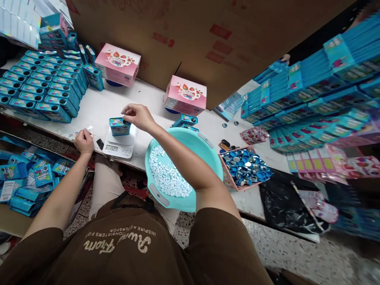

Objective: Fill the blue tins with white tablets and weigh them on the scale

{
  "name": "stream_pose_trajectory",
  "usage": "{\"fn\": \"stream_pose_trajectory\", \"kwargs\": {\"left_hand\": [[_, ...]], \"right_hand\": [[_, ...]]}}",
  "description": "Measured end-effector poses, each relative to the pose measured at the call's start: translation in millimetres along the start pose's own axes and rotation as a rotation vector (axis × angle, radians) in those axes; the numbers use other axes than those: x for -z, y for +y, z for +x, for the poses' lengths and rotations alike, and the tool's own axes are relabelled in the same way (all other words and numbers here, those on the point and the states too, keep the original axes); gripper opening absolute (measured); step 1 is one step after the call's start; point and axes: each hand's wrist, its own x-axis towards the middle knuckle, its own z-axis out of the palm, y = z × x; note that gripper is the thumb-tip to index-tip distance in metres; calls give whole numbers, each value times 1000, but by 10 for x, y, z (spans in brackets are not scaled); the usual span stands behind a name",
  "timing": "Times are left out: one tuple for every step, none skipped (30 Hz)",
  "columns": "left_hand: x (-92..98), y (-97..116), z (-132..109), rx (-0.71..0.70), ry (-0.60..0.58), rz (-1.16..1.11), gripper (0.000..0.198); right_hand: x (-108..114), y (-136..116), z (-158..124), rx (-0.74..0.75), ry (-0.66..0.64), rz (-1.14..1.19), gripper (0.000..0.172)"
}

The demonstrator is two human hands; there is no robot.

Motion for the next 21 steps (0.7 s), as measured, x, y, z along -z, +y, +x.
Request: {"fn": "stream_pose_trajectory", "kwargs": {"left_hand": [[0, -4, -6, -4, -2, -3, 37], [0, -8, -12, -7, -4, -6, 37], [-1, -12, -18, -9, -6, -10, 37], [-2, -15, -23, -10, -8, -14, 37], [-3, -18, -28, -10, -10, -17, 37], [-5, -20, -31, -9, -11, -19, 37], [-6, -21, -34, -7, -12, -19, 38], [-7, -22, -37, -5, -13, -17, 38], [-9, -22, -38, -3, -13, -15, 38], [-10, -22, -40, -3, -13, -13, 38], [-10, -22, -40, -3, -11, -12, 38], [-11, -21, -41, -4, -8, -10, 38], [-11, -20, -42, -4, -6, -9, 38], [-11, -19, -42, -4, -6, -9, 38], [-11, -18, -42, -3, -6, -8, 37], [-10, -16, -41, -2, -8, -8, 37], [-9, -15, -41, -1, -11, -7, 37], [-7, -13, -40, 0, -14, -7, 37], [-5, -11, -39, 1, -16, -5, 37], [-3, -9, -39, 3, -18, -4, 37], [-2, -7, -38, 4, -21, -1, 36]], "right_hand": [[0, 7, -2, -7, 4, -24, 16], [5, 8, -7, -12, 8, -48, 15], [14, 5, -14, -14, 10, -69, 15], [26, -4, -23, -11, 10, -89, 15], [40, -17, -33, -5, 7, -108, 16], [55, -35, -43, 4, 1, -129, 16], [69, -56, -54, 15, -5, -153, 17], [82, -78, -66, 25, -11, -180, 17], [92, -99, -77, 34, -16, -207, 17], [100, -117, -87, 40, -23, -232, 17], [103, -131, -96, 44, -34, -256, 17], [103, -140, -102, 46, -48, -278, 17], [100, -144, -106, 46, -67, -296, 16], [95, -144, -107, 43, -86, -310, 16], [92, -142, -106, 37, -100, -318, 16], [92, -139, -105, 32, -105, -320, 17], [99, -139, -106, 28, -101, -315, 19], [115, -142, -112, 29, -89, -303, 22], [142, -149, -127, 34, -73, -286, 24], [181, -162, -156, 43, -52, -268, 27], [232, -177, -202, 53, -27, -257, 29]]}}
